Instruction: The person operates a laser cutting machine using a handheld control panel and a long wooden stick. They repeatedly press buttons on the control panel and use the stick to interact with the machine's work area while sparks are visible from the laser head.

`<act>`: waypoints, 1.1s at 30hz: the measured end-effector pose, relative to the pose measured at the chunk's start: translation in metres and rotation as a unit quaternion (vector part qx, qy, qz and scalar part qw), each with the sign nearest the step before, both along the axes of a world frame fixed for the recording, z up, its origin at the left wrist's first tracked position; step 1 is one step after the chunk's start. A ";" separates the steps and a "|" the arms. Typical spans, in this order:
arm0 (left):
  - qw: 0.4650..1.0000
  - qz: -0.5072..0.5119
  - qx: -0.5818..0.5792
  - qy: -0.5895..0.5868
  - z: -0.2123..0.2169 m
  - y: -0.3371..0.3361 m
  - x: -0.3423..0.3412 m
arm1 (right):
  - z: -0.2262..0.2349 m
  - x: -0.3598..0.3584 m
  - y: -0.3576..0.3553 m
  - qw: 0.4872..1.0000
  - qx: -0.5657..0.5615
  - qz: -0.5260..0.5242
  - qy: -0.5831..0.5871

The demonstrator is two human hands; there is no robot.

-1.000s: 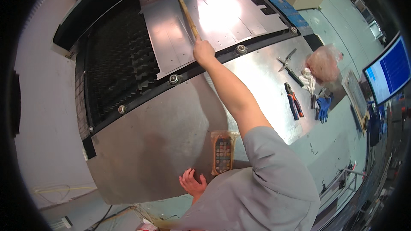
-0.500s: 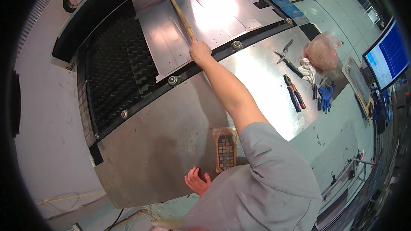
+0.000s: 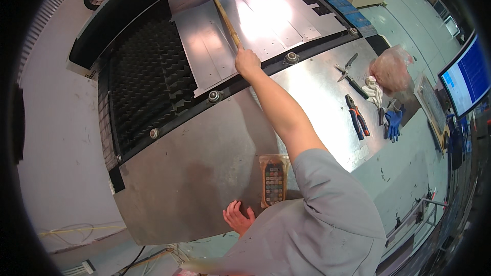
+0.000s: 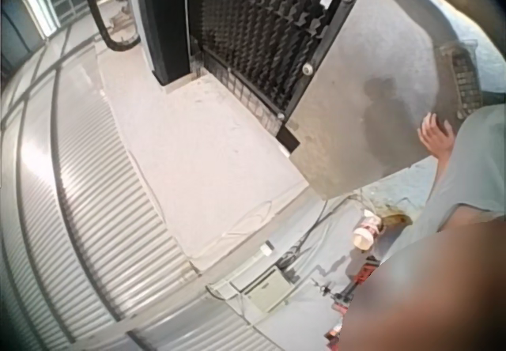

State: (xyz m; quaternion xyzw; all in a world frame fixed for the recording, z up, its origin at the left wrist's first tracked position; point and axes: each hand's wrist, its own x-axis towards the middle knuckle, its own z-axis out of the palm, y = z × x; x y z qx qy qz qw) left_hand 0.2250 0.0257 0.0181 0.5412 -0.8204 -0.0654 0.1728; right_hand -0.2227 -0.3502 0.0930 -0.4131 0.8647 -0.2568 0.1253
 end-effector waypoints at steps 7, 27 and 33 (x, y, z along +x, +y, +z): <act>1.000 -0.003 -0.002 0.004 -0.003 0.000 0.002 | -0.001 -0.002 0.001 1.000 -0.013 0.003 0.014; 1.000 -0.002 0.003 0.009 0.002 -0.001 -0.001 | -0.017 0.016 0.109 0.999 0.012 0.012 0.048; 0.999 -0.018 -0.044 0.027 -0.004 -0.002 -0.001 | -0.022 0.035 0.178 0.998 0.045 0.004 0.049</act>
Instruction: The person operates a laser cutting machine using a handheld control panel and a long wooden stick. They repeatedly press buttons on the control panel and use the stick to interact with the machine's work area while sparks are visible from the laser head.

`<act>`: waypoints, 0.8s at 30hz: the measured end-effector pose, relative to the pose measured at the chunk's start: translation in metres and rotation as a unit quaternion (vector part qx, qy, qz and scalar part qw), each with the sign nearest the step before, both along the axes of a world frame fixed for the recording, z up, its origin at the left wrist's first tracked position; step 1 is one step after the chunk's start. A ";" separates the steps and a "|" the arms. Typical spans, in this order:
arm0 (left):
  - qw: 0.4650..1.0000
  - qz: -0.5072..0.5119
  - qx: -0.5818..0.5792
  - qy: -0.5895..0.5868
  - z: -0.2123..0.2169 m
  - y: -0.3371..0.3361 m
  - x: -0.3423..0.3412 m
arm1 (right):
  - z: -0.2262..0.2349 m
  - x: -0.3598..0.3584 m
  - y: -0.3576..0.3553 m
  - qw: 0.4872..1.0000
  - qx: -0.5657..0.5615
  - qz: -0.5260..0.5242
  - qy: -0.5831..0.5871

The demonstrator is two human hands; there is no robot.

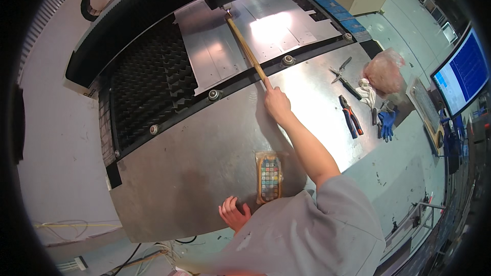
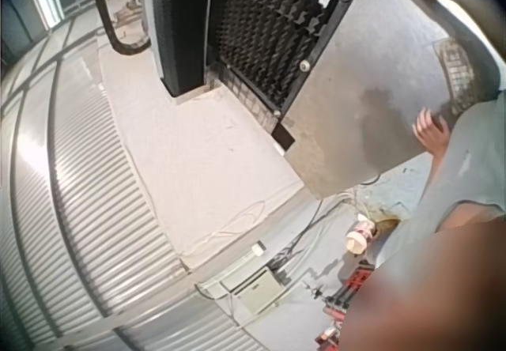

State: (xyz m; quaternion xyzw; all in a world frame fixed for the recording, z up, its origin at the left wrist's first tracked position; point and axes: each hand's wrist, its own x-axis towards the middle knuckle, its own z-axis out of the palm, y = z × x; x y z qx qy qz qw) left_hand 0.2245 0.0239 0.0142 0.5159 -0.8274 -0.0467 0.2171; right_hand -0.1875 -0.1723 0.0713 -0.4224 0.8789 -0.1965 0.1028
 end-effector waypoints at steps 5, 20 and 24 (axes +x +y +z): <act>1.000 0.000 0.019 0.005 0.001 -0.001 0.000 | 0.006 0.011 0.047 1.000 0.012 0.001 -0.005; 0.999 0.014 0.032 0.024 0.008 -0.002 -0.006 | 0.015 0.038 0.145 1.000 0.023 0.006 -0.014; 0.999 0.011 0.044 0.025 0.009 -0.003 -0.005 | 0.017 0.045 0.163 0.999 0.030 0.005 -0.027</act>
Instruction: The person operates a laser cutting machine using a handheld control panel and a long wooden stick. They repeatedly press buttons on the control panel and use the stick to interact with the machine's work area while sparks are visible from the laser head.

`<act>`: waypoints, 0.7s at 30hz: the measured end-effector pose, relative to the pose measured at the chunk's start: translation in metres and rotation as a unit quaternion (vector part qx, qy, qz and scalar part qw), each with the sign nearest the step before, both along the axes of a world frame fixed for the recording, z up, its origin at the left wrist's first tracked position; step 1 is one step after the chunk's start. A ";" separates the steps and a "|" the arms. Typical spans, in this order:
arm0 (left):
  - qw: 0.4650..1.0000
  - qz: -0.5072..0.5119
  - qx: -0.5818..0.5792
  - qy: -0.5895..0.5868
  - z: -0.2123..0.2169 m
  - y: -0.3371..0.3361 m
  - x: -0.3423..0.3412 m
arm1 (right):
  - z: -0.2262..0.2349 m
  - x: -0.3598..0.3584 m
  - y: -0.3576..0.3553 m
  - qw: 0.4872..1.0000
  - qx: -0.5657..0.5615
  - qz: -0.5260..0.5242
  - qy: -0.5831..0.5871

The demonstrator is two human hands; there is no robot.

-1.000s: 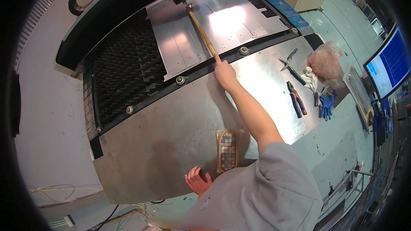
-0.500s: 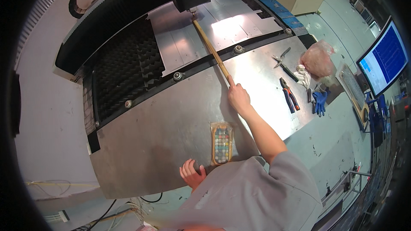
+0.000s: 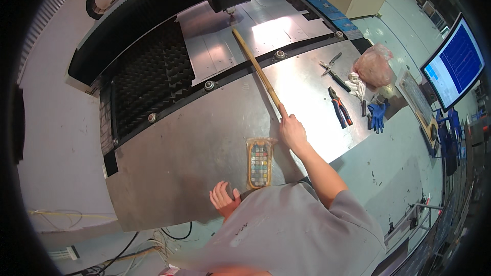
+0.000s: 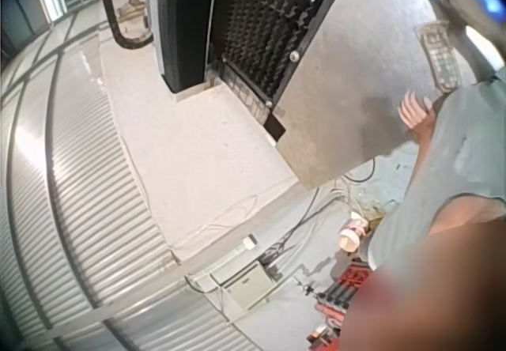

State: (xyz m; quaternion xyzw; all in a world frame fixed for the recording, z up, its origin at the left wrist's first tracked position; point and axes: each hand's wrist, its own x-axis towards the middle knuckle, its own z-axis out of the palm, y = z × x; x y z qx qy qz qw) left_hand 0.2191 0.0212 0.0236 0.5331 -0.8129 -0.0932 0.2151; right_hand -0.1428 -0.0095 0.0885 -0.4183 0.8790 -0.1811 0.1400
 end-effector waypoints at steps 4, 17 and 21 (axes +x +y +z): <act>1.000 -0.003 0.015 -0.001 0.000 0.000 0.002 | -0.001 0.003 0.009 1.000 -0.005 0.003 0.007; 1.000 0.001 0.023 0.004 -0.004 0.000 0.002 | -0.008 0.007 0.022 1.000 -0.022 0.007 0.005; 1.000 -0.001 0.024 0.004 -0.005 -0.001 0.002 | -0.008 0.010 0.022 1.000 -0.019 0.004 -0.002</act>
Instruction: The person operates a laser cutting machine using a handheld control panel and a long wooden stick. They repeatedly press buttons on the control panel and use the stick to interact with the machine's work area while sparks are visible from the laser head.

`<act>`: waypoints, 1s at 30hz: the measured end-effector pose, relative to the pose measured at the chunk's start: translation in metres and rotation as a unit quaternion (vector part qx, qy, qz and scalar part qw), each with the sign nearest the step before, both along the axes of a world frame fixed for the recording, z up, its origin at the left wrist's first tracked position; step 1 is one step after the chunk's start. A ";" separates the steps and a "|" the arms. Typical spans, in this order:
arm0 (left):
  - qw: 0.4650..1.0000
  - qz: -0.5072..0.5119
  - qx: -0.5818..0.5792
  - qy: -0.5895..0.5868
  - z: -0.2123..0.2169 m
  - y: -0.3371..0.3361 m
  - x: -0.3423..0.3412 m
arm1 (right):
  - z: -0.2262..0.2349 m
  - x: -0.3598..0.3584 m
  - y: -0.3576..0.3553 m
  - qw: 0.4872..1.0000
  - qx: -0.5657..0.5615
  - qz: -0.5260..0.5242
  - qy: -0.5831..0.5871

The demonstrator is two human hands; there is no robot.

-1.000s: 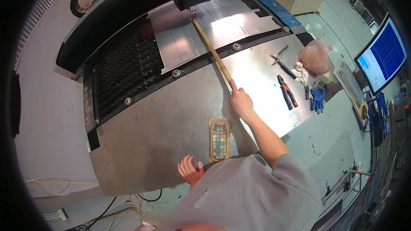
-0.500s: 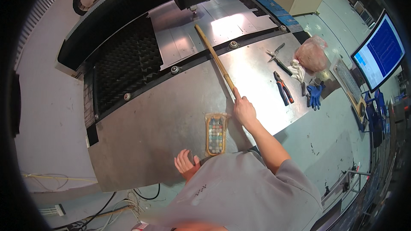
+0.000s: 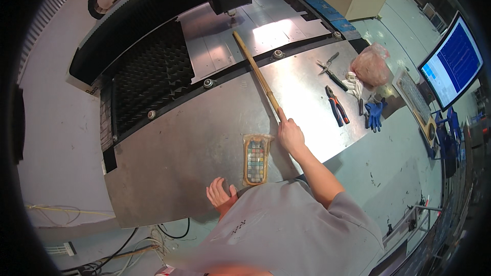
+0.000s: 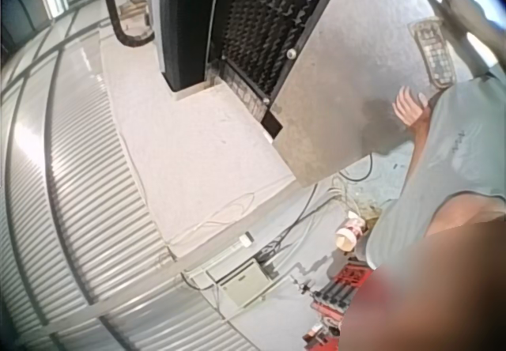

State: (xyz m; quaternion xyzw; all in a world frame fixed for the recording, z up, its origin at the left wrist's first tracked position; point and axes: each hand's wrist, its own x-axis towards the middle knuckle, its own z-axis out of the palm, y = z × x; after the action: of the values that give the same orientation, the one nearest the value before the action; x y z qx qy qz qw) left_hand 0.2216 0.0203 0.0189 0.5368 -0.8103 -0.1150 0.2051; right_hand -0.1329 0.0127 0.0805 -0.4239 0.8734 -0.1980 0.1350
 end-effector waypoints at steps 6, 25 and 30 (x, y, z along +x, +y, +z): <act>1.000 0.002 0.020 0.000 0.002 0.000 0.000 | 0.000 0.001 0.000 1.000 -0.001 0.002 -0.002; 1.000 0.000 0.014 -0.003 0.002 0.001 0.000 | -0.005 -0.001 -0.010 1.000 -0.014 0.004 0.000; 1.000 0.002 0.005 0.006 0.002 0.001 -0.001 | -0.005 -0.001 -0.010 1.000 -0.010 0.004 -0.002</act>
State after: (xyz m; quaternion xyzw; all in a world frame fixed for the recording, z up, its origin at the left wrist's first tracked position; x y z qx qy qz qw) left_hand 0.2207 0.0209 0.0214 0.5390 -0.8072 -0.1214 0.2077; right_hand -0.1338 0.0031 0.0752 -0.4283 0.8696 -0.2070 0.1328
